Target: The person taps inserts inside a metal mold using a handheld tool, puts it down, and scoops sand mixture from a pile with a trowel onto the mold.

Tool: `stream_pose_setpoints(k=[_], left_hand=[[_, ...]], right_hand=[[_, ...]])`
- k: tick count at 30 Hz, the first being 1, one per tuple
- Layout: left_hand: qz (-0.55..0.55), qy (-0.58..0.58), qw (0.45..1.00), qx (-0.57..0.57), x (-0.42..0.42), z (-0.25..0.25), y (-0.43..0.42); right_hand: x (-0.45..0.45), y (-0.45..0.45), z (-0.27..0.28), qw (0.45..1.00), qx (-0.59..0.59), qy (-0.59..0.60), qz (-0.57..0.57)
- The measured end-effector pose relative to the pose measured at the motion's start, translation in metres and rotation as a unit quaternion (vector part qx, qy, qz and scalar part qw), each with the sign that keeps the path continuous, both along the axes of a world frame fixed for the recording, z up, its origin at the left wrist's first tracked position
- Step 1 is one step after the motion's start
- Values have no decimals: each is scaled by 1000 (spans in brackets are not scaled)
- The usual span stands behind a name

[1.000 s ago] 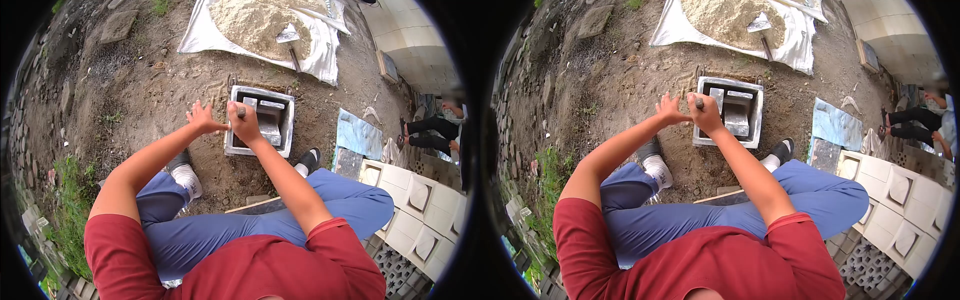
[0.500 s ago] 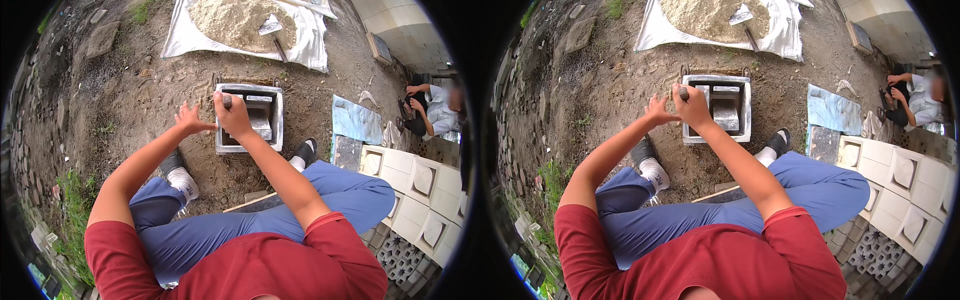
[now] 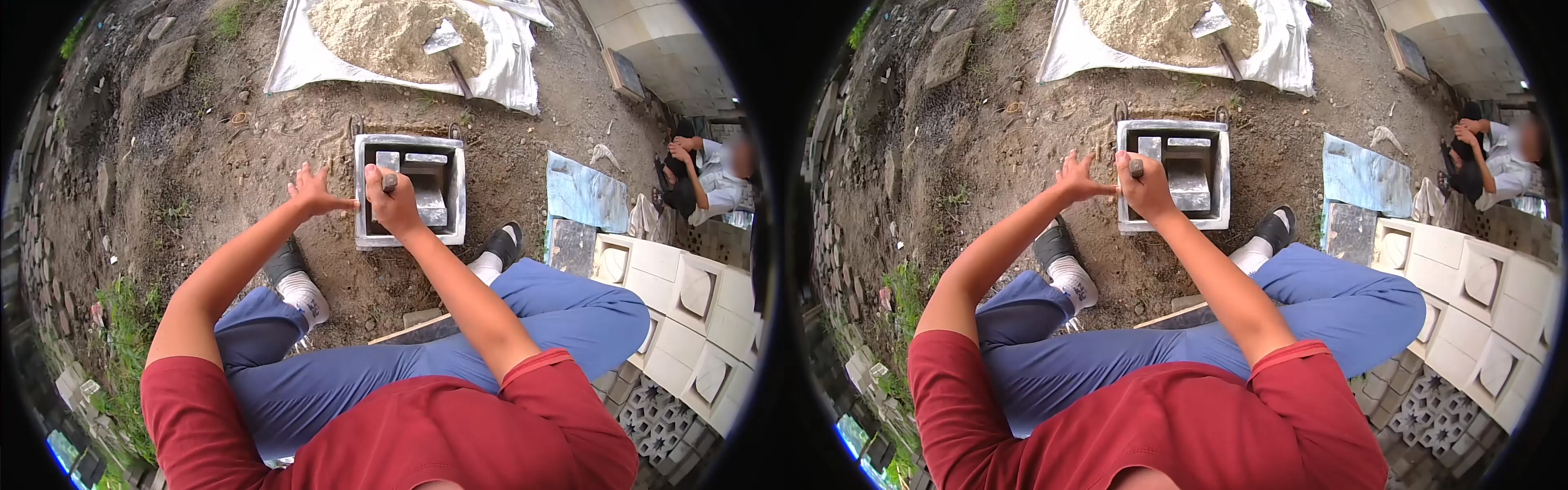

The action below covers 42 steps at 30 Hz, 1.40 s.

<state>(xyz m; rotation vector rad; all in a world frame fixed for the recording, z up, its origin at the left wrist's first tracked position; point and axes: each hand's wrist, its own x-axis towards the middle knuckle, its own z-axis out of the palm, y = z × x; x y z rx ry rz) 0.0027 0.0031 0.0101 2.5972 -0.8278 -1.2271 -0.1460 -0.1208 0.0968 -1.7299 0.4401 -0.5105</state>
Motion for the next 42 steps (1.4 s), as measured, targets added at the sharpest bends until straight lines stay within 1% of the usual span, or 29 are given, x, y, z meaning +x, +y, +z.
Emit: stream_pose_setpoints(k=[2, 4, 7, 9, 11, 13, 14, 17, 18, 19, 21, 22, 23, 26, 27, 29, 32, 35, 36, 37, 39, 40, 41, 42], left_hand=[[9, 7, 1000, 1, -2, -1, 1], [25, 13, 1000, -8, -4, -1, 4], [12, 3, 1000, -3, -2, 3, 3], [4, -5, 1000, 1, -2, 5, 0], [-4, -16, 1000, 6, 3, 6, -3], [-3, -13, 1000, 3, -1, 7, -3], [-4, -11, 1000, 12, -2, 9, -4], [13, 3, 1000, -10, -4, 3, 4], [13, 2, 1000, -9, -4, 3, 5], [13, 2, 1000, -6, -4, 3, 5], [12, 1, 1000, -5, -4, 4, 3], [3, -6, 1000, -4, -3, 5, 2], [-6, -13, 1000, -2, -2, 6, 1], [-8, -31, 999, -17, -4, 8, 2], [-7, -30, 999, -16, -5, 5, 4], [1, -14, 1000, -9, -4, 2, 4], [13, -18, 1000, -2, -8, 1, 6], [1, -21, 1000, -2, -4, 1, 2], [-9, -26, 1000, -4, -2, 1, 2], [-8, -28, 1000, -3, -1, 2, 3], [-3, -34, 999, -13, -3, 3, 2], [-1, -36, 999, -15, -4, 2, 1], [2, -32, 999, -15, -4, 0, 2], [5, -29, 999, -14, -3, -2, 4]], right_hand=[[-6, 3, 12, 1000, -5, 22, 3], [-7, 10, 36, 999, -32, -9, 12], [-12, 15, 22, 999, -29, -8, 11], [-21, 18, -11, 999, -26, -25, 15], [-18, 12, -18, 999, -23, -44, 21], [-17, 9, -7, 998, 54, -1, -30], [-16, 7, -1, 996, 87, -11, -35], [-14, 7, 34, 997, 78, -13, -12], [-13, 10, 48, 998, 54, -13, -3], [-13, 12, 44, 998, 54, -15, -2], [-18, 17, 15, 1000, -14, -17, 15], [-20, 19, 3, 999, -32, 8, 35], [-24, 16, -9, 999, -35, 6, 36], [-19, 15, -9, 1000, 15, -14, 0], [-18, 12, -3, 1000, 31, 2, -3], [-17, 11, 10, 997, 72, -15, -1], [-12, 12, 56, 996, 90, -9, 1], [-10, 18, 76, 995, 94, -32, -14], [-12, 20, 63, 998, 58, -15, -18], [-14, 24, 36, 998, 59, -17, -17], [-21, 29, -23, 1000, -22, -16, -13], [-23, 28, -24, 995, -81, -58, -15], [-20, 26, -28, 995, -82, -61, -13], [-15, 26, -22, 997, -62, -30, -19]])
